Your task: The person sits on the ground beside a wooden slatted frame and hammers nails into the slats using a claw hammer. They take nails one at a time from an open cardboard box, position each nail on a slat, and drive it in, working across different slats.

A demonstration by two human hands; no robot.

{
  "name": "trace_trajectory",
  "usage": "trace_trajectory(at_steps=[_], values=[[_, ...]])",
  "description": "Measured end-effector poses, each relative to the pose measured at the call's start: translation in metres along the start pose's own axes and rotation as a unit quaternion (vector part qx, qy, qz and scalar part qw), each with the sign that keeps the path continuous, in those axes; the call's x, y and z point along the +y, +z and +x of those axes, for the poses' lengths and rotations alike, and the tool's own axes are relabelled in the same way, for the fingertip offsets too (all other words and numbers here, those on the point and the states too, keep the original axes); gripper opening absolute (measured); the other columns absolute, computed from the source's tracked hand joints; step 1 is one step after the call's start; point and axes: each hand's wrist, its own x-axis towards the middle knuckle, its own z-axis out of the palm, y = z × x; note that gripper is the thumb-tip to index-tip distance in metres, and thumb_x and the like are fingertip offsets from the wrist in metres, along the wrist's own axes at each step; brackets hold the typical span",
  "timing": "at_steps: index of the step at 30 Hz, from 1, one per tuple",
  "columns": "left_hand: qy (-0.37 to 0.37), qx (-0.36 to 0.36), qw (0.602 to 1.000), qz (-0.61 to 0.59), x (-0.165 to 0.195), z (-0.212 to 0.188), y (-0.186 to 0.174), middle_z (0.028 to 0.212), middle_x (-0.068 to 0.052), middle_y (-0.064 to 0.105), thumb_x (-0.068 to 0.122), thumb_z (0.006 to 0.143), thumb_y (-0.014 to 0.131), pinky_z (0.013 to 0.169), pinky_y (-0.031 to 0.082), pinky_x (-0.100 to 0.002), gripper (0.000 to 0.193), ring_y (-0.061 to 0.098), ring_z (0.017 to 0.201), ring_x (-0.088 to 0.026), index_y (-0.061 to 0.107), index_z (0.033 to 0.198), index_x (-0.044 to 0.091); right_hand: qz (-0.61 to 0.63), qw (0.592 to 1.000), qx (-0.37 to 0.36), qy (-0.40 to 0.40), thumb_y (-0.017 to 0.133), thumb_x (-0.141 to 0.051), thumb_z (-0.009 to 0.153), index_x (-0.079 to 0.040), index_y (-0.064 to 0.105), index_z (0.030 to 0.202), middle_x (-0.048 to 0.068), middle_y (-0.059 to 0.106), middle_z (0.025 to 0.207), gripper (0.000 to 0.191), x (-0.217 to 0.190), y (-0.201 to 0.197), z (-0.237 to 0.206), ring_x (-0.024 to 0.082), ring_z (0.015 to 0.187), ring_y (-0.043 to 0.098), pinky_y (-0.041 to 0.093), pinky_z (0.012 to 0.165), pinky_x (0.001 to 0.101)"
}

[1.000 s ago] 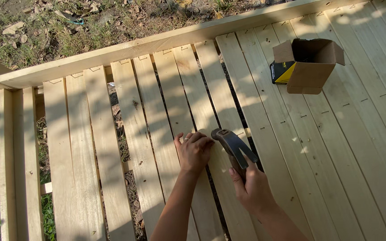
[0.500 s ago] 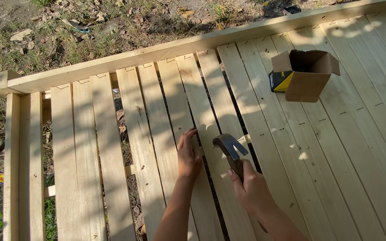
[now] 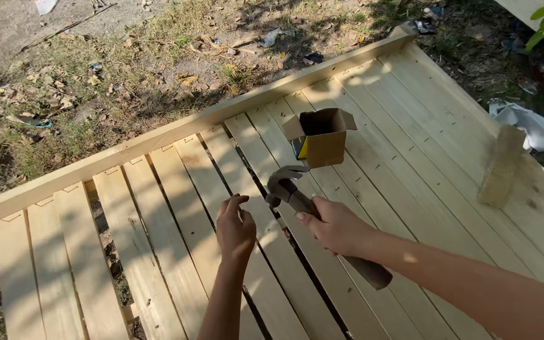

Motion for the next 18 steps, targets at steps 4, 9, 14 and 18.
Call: trace_trajectory(at_steps=[4, 9, 14, 18], values=[[0.074, -0.078, 0.993, 0.037, 0.106, 0.013, 0.023, 0.118, -0.014, 0.071, 0.010, 0.088, 0.059, 0.090, 0.053, -0.045, 0.025, 0.067, 0.108, -0.036, 0.073, 0.109, 0.008, -0.036, 0.997, 0.064, 0.008, 0.054, -0.039, 0.101, -0.006, 0.050, 0.090, 0.006, 0.052, 0.061, 0.035, -0.007, -0.078, -0.054, 0.013, 0.045, 0.050, 0.047, 0.042, 0.0337], [0.163, -0.147, 0.975, 0.023, 0.215, 0.011, 0.061, 0.116, -0.012, 0.071, 0.018, 0.090, 0.062, 0.084, 0.056, -0.044, 0.025, 0.070, 0.101, -0.033, 0.073, 0.110, 0.009, 0.154, 0.971, 0.182, -0.022, 0.060, -0.033, 0.098, -0.005, 0.052, 0.093, 0.003, 0.055, 0.068, 0.029, 0.022, -0.146, -0.083, 0.009, 0.049, 0.051, 0.049, 0.042, 0.0304], [0.143, -0.202, 0.968, 0.044, 0.250, 0.000, 0.106, 0.122, -0.007, 0.069, 0.018, 0.090, 0.061, 0.078, 0.056, -0.044, 0.025, 0.072, 0.095, -0.029, 0.072, 0.110, 0.011, 0.249, 0.943, 0.218, -0.031, 0.067, -0.017, 0.091, -0.003, 0.050, 0.096, 0.004, 0.055, 0.069, 0.023, 0.068, -0.186, -0.083, 0.011, 0.049, 0.052, 0.049, 0.042, 0.0315], [0.189, -0.183, 0.963, 0.054, 0.254, 0.006, 0.140, 0.118, -0.009, 0.071, 0.017, 0.088, 0.062, 0.079, 0.056, -0.044, 0.025, 0.070, 0.097, -0.031, 0.074, 0.109, 0.011, 0.278, 0.934, 0.222, -0.022, 0.068, -0.011, 0.088, -0.002, 0.049, 0.096, 0.006, 0.055, 0.069, 0.022, 0.092, -0.208, -0.074, 0.012, 0.049, 0.052, 0.048, 0.042, 0.0313]])
